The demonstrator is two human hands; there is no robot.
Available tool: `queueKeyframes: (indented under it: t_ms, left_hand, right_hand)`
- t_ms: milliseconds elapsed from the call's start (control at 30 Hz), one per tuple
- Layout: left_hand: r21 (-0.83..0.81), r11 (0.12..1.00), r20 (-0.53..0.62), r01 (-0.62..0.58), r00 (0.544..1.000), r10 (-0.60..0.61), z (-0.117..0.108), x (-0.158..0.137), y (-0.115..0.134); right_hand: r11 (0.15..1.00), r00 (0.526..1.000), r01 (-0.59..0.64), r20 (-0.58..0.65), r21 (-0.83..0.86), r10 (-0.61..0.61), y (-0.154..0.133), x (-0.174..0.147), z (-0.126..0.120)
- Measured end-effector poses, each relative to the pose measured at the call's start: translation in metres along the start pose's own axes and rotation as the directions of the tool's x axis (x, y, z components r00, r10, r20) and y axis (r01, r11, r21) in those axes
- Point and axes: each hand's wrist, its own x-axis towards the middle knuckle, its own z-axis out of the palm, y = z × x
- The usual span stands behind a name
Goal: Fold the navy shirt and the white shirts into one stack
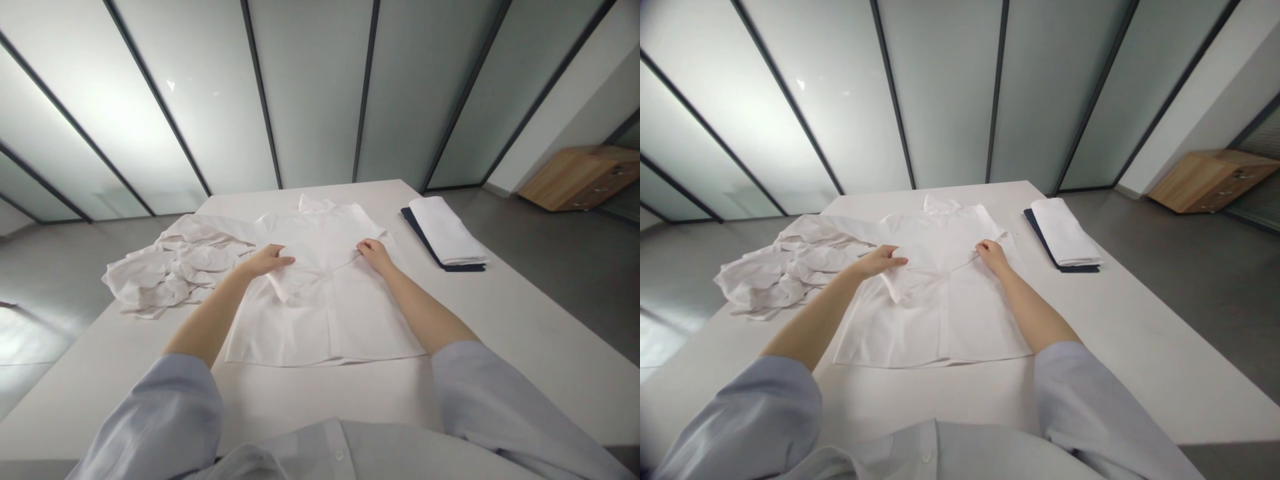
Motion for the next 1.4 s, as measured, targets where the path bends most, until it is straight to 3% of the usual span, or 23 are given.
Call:
queueKeyframes:
  t_ms: [100,167,300,367,467,567,700,867,1000,1167,1400]
  left_hand:
    - [-0.042,0.996,0.144,0.085,0.987,-0.078,-0.002,-0.012,0.013]
    - [-0.05,0.993,0.151,0.11,0.983,-0.101,-0.005,-0.017,0.015]
    - [0.019,0.985,0.016,0.17,0.985,-0.17,-0.017,-0.021,-0.002]
    - [0.128,0.962,-0.063,0.242,0.97,-0.236,-0.026,-0.019,-0.018]
    - [0.373,0.868,-0.091,0.329,0.943,-0.319,-0.034,-0.013,-0.041]
    - [0.603,0.747,-0.211,0.28,0.959,-0.189,-0.031,-0.004,-0.059]
    - [0.736,0.647,-0.305,0.2,0.951,0.052,-0.019,0.011,-0.078]
    - [0.782,0.589,-0.299,0.203,0.952,0.069,-0.015,0.036,-0.087]
    - [0.804,0.548,-0.292,0.231,0.956,0.027,-0.013,0.053,-0.083]
    - [0.848,0.451,-0.296,0.28,0.955,-0.036,-0.001,0.055,-0.082]
    - [0.874,0.398,-0.281,0.278,0.958,-0.052,0.007,0.036,-0.083]
  right_hand:
    - [1.0,1.0,0.01,-0.005,0.001,-0.01,-0.002,0.0,0.0]
    - [1.0,1.0,0.013,-0.011,0.002,-0.013,-0.002,0.0,0.0]
    - [1.0,1.0,0.005,-0.013,0.012,-0.005,-0.002,0.0,0.0]
    - [1.0,1.0,0.006,-0.012,0.019,-0.005,-0.002,0.0,0.001]
    - [1.0,1.0,0.008,-0.014,0.02,-0.008,0.0,0.0,0.002]
    - [1.0,1.0,0.004,-0.014,0.007,-0.004,-0.001,-0.001,0.003]
    - [1.0,1.0,0.0,-0.011,-0.006,0.0,-0.004,-0.003,0.004]
    - [0.984,0.999,0.024,0.045,-0.177,-0.017,-0.007,0.009,-0.005]
    - [0.905,1.0,0.012,-0.016,-0.426,-0.021,-0.007,0.031,-0.02]
    - [0.739,0.99,-0.085,-0.141,-0.668,-0.013,-0.003,0.058,-0.028]
    - [0.545,0.988,-0.066,0.023,-0.836,0.155,0.001,0.058,-0.023]
